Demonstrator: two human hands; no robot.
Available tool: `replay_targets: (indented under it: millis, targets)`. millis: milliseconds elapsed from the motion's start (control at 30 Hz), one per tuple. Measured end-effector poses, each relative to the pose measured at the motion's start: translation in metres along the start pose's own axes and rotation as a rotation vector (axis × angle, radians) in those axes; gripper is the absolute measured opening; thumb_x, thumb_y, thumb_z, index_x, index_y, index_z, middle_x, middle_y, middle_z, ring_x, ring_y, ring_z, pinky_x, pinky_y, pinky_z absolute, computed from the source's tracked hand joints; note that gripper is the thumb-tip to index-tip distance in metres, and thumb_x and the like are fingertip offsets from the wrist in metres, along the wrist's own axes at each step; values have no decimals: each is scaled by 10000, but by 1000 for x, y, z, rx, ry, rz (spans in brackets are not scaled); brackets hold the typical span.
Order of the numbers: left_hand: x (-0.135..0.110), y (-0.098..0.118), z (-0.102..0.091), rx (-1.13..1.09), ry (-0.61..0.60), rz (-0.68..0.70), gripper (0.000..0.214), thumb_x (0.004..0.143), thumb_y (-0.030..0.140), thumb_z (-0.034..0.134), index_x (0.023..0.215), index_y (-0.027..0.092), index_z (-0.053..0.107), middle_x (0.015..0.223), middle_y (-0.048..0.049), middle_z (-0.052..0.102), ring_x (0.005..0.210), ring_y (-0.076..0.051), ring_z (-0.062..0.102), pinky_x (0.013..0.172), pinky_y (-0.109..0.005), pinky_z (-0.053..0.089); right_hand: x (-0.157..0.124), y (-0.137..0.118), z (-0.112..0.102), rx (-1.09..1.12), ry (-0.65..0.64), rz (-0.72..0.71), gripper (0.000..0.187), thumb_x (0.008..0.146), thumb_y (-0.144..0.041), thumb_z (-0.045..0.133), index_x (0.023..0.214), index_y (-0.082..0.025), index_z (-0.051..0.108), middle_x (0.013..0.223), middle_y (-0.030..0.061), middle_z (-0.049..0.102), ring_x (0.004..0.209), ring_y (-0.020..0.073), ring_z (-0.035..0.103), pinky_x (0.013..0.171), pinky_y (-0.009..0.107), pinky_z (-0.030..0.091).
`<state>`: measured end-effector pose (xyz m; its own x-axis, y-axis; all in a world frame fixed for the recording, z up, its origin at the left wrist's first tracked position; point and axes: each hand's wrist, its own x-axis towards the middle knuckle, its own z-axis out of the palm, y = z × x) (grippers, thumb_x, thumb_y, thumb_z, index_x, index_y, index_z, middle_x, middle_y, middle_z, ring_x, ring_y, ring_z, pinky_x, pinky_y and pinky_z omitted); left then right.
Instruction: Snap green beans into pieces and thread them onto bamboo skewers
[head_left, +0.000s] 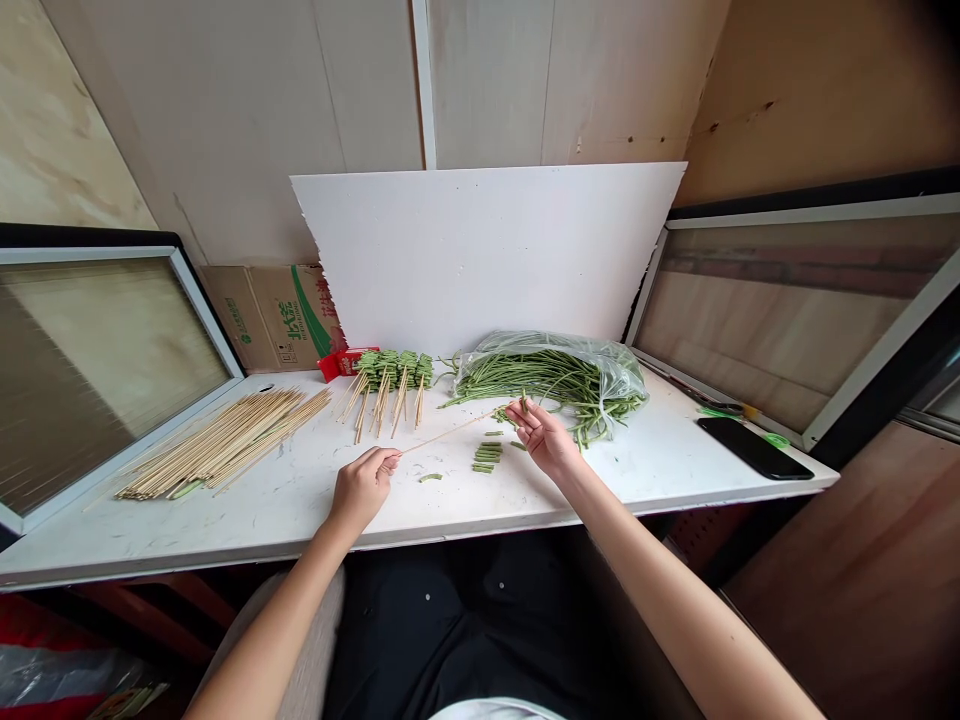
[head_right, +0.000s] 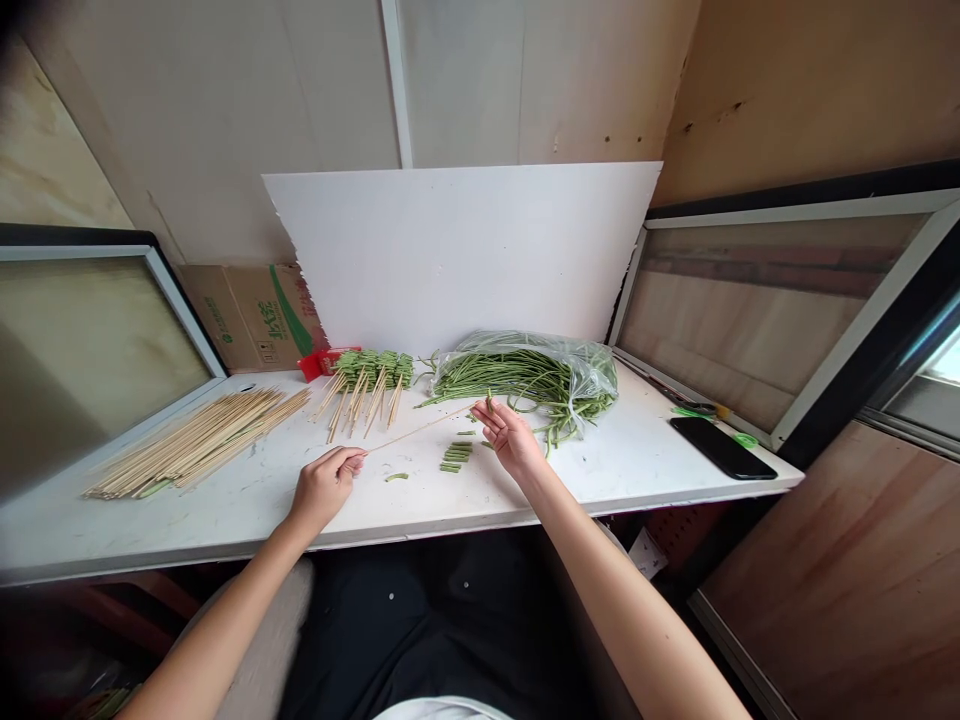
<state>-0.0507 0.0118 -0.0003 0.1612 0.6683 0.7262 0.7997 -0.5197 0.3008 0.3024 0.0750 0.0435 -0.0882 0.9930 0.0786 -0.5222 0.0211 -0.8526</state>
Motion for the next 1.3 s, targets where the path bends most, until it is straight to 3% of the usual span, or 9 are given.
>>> replay_targets:
  millis: [633,967,1300]
  targets:
    - [-1,0,0,-3,5,-8,281,954,90,473,1018,211,718,909,-31,775,804,-173,743,731,-262,550,0,5,-2,-17,-24,-14,322,820,-512,823,1041,-286,760,1260,19,744,1199,221,697,622,206,576]
    - [-1,-1,1,17,29,22,266,960,102,479,1018,213,713,881,-36,772,808,-184,741,734,-278,564,1,7,-5,-54,-40,-31,320,813,-516,828,1040,-307,747,1256,11,742,1229,244,686,688,260,601]
    - [0,-1,0,22,19,17,292,932,75,469,1019,212,713,871,-32,768,823,-189,742,742,-276,562,-3,5,-1,-45,-63,-34,305,826,-504,823,1040,-295,767,1235,18,744,1246,239,666,666,232,573]
